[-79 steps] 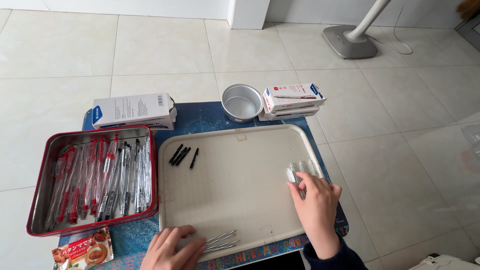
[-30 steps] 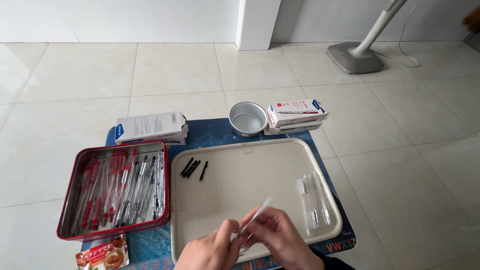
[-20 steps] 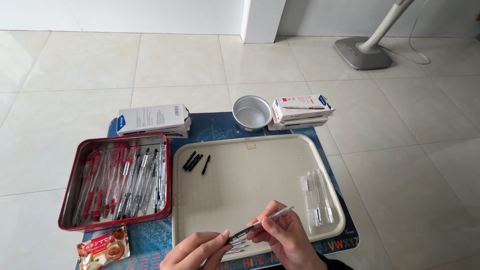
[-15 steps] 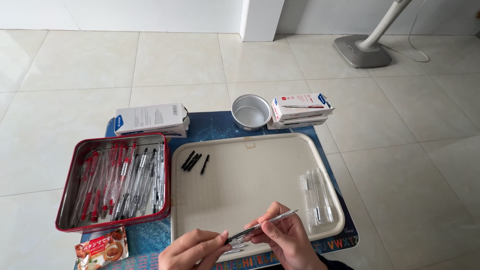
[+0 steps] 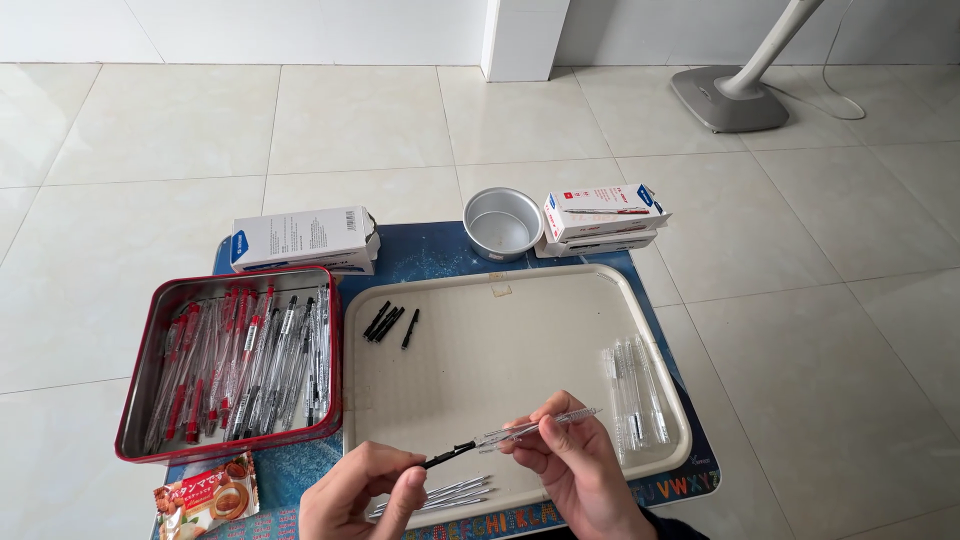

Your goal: Assembling pens by inserting ink refills into barrels and then placing each pen into a plastic sleeve.

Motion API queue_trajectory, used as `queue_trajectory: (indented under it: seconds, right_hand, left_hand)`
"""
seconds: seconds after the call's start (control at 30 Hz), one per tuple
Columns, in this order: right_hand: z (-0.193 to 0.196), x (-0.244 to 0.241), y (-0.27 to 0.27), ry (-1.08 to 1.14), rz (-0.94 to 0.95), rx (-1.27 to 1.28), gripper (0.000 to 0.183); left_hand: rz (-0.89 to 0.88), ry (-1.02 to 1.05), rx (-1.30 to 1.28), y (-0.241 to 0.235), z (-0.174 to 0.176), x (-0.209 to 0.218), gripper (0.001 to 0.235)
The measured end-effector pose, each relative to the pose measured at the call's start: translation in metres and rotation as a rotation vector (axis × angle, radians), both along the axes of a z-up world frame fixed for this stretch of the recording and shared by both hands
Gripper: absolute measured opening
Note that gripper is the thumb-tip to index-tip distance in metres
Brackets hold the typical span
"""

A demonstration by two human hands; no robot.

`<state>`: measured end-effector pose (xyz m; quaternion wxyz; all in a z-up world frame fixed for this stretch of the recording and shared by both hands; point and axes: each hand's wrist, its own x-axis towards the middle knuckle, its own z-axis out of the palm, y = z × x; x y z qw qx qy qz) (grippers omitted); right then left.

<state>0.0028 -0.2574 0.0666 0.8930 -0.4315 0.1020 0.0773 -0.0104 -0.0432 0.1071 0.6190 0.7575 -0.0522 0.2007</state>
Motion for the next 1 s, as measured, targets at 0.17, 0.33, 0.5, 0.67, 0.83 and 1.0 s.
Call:
queue_trajectory:
  seconds: [0.17, 0.33, 0.5, 0.67, 0.83, 1.0]
  right_hand:
    - [-0.002, 0.002, -0.004, -0.055, 0.003, 0.080, 0.009]
    - [-0.001, 0.009, -0.015, -0.099, -0.077, 0.051, 0.008]
    - [0.004, 0.007, -0.015, -0.114, -0.091, -0.089, 0.011]
    - [0.000, 0.006, -0.020, -0.065, -0.116, -0.159, 0.008]
    - [0.030, 0.006, -0.007, -0.243, -0.084, -0.488, 0.018]
    - [0.059, 0.003, 0.004, -0.504, 0.089, -0.725, 0.019]
  left_hand:
    - [0.027, -0.003, -0.060, 0.006, 0.015, -0.003, 0.004]
    - [0.036, -0.166, 0.406, 0.029, 0.025, 0.030, 0.007]
    - [-0.073, -0.172, 1.153, 0.032, -0.039, 0.091, 0.036]
    - [-0.160, -0.040, 1.347, 0.022, -0.056, 0.116, 0.030]
    - [-0.498, 0.035, 0.656, 0.011, -0.005, 0.072, 0.034]
    - [-0.820, 0.552, 0.146, 0.005, -0.001, 0.037, 0.038]
